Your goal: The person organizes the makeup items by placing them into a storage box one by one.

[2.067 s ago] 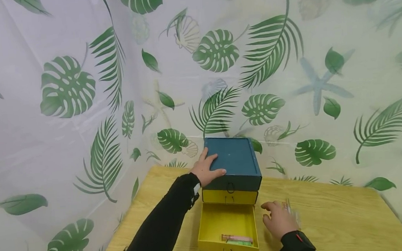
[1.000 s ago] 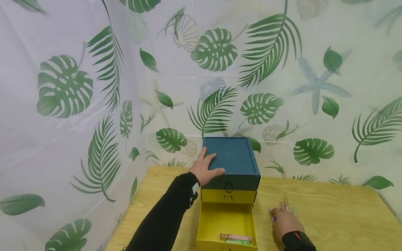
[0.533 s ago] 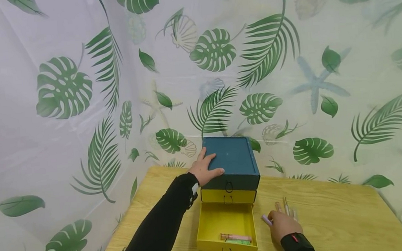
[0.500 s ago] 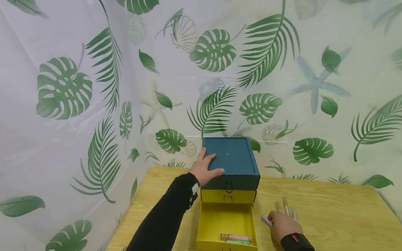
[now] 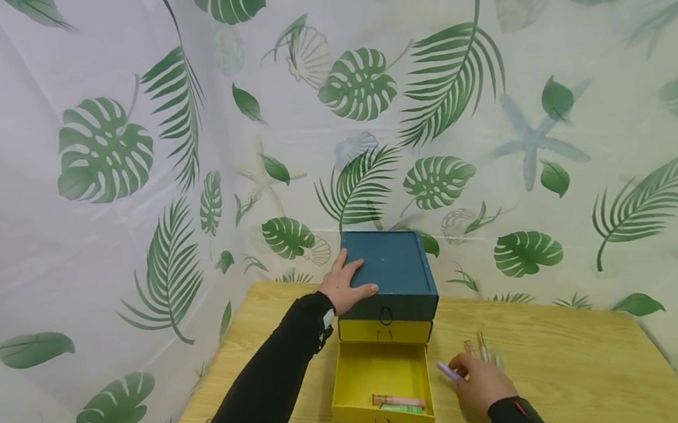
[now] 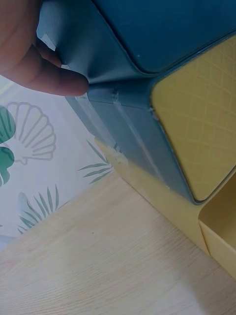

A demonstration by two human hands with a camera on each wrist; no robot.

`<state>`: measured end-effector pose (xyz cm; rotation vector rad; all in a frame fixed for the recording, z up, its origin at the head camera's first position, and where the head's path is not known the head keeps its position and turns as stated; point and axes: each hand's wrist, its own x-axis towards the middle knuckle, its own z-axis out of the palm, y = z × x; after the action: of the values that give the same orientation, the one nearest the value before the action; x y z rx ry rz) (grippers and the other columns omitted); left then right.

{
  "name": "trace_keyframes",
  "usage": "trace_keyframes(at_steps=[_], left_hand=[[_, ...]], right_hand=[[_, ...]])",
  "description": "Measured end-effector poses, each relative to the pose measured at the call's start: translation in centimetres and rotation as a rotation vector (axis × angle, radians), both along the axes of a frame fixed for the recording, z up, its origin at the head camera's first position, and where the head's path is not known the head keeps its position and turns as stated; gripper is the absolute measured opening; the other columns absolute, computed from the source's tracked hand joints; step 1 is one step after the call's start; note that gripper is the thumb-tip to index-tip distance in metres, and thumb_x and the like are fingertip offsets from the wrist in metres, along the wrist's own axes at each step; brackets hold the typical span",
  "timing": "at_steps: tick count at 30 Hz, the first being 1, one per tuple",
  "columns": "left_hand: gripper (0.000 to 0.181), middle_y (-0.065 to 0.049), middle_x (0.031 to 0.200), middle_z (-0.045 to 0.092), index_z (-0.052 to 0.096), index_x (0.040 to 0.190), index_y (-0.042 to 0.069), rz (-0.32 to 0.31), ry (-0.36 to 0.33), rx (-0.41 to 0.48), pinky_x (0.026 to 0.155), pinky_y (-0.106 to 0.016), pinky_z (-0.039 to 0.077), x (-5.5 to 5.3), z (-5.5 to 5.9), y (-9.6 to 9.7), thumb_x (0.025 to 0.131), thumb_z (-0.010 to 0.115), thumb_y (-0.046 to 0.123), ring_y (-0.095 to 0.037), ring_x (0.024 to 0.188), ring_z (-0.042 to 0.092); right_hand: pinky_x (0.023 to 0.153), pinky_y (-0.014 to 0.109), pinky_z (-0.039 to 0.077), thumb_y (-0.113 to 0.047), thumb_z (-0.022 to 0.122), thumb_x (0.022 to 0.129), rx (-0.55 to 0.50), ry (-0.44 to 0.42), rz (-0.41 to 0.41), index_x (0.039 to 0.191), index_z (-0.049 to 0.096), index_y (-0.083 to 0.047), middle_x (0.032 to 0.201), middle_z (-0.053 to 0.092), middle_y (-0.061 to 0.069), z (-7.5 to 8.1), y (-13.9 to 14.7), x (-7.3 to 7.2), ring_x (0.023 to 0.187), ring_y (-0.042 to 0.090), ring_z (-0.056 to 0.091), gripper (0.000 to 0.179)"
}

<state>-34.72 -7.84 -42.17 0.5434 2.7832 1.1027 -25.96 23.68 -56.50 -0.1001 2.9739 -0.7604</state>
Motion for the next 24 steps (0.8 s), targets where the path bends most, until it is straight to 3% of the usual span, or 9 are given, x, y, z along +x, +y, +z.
trace_keyframes(at_steps=[11,19,24], left_hand=[[0.074,-0.012,0.17,0.001,0.034,0.16,0.015,0.003,0.004,0.006,0.115,-0.057,0.036,0.0,0.0,0.0,0.1,0.064,0.046,-0.045,0.148,0.024],[0.074,-0.012,0.17,0.001,0.035,0.16,0.015,0.004,0.004,0.017,0.115,-0.058,0.036,0.0,0.1,-0.1,0.1,0.064,0.046,-0.046,0.148,0.023],[0.074,-0.012,0.17,0.002,0.035,0.16,0.015,0.003,0.011,0.015,0.115,-0.058,0.035,0.1,0.0,0.0,0.099,0.064,0.046,-0.046,0.148,0.023]], right_hand=[[0.067,0.036,0.054,-0.01,0.077,0.09,0.006,0.088,0.132,0.102,0.072,-0.022,0.088,0.065,-0.009,4.3,-3.1,1.2,0.072,0.011,0.058,0.017],[0.08,0.037,0.054,-0.013,0.074,0.092,0.008,0.154,0.292,0.105,0.071,-0.026,0.093,0.063,-0.013,4.7,-6.1,1.7,0.081,0.008,0.06,0.018],[0.073,0.033,0.055,-0.017,0.075,0.092,0.035,0.169,0.375,0.105,0.072,-0.024,0.091,0.063,-0.012,4.1,-7.5,1.5,0.079,0.008,0.06,0.015]])
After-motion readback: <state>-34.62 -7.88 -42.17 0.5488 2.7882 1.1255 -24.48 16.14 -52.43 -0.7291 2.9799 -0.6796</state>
